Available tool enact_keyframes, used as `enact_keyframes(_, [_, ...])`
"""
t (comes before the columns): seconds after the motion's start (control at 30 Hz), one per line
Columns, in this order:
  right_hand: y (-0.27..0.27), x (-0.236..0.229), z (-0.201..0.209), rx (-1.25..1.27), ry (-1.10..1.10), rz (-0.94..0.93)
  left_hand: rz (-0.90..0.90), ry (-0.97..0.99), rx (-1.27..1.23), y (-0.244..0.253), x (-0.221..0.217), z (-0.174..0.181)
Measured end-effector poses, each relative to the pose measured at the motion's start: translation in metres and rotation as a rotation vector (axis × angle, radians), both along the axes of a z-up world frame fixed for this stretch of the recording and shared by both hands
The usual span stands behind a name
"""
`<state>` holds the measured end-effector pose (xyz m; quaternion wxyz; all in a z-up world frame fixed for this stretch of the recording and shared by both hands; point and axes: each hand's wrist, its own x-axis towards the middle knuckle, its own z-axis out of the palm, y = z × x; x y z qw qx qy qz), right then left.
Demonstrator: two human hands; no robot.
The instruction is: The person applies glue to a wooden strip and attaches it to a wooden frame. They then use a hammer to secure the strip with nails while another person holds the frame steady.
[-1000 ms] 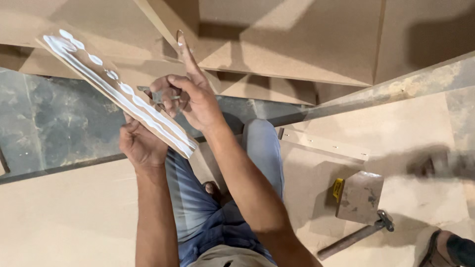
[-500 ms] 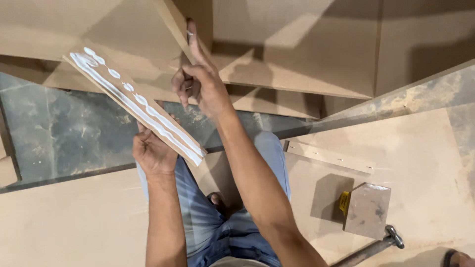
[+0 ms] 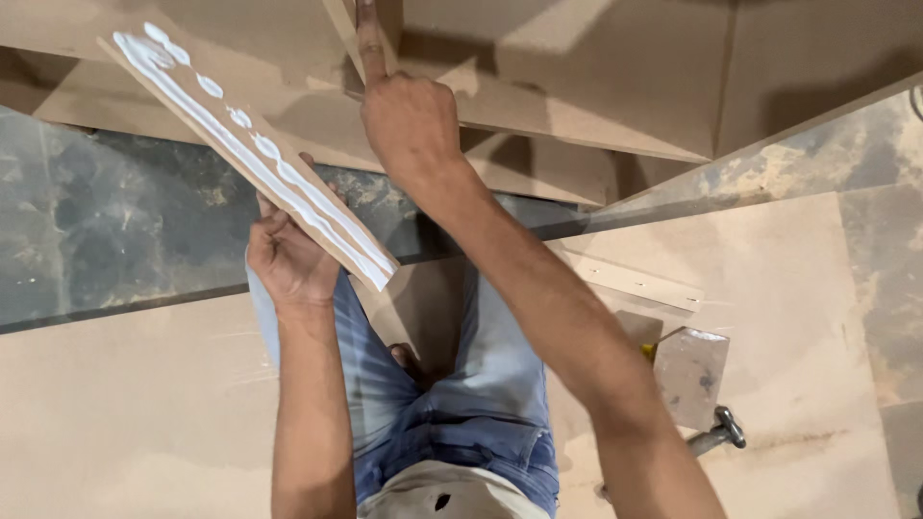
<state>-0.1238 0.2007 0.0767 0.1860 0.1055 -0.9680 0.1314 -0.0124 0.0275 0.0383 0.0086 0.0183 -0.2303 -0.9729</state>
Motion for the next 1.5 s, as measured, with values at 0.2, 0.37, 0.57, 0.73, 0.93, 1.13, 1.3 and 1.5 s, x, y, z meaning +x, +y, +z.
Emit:
enact_keyframes(0.2, [0.040,0.025,0.037,0.258,-0.033,0.100,0.002,0.026,-0.120,0.013,-0.004,0.012])
enact_keyframes(0.37, [0.071,0.109,0.046,-0.279,0.035,0.171,0.000,0.068,-0.472,0.021,-0.001,0.021])
enact_keyframes(0.57, [0.035,0.166,0.017,-0.376,0.186,0.230,0.246,-0.069,-0.913,0.053,0.007,0.022])
enact_keyframes(0.73, [0.022,0.158,-0.009,-0.251,0.198,0.077,0.501,0.056,-0.979,0.085,0.016,0.021])
enact_keyframes(0.93, [0.029,0.157,-0.017,-0.193,0.210,0.092,0.496,0.076,-0.912,0.088,0.027,0.039])
enact_keyframes(1.13, [0.033,0.161,-0.003,-0.294,0.187,0.084,0.520,0.141,-0.926,0.096,0.039,0.063])
enact_keyframes(1.3, [0.045,0.158,0.003,-0.700,0.089,0.248,0.566,0.226,-1.216,0.082,0.055,0.079])
enact_keyframes(1.5, [0.065,0.155,-0.028,-1.536,-0.633,0.374,0.622,0.185,-1.118,0.056,0.057,0.079])
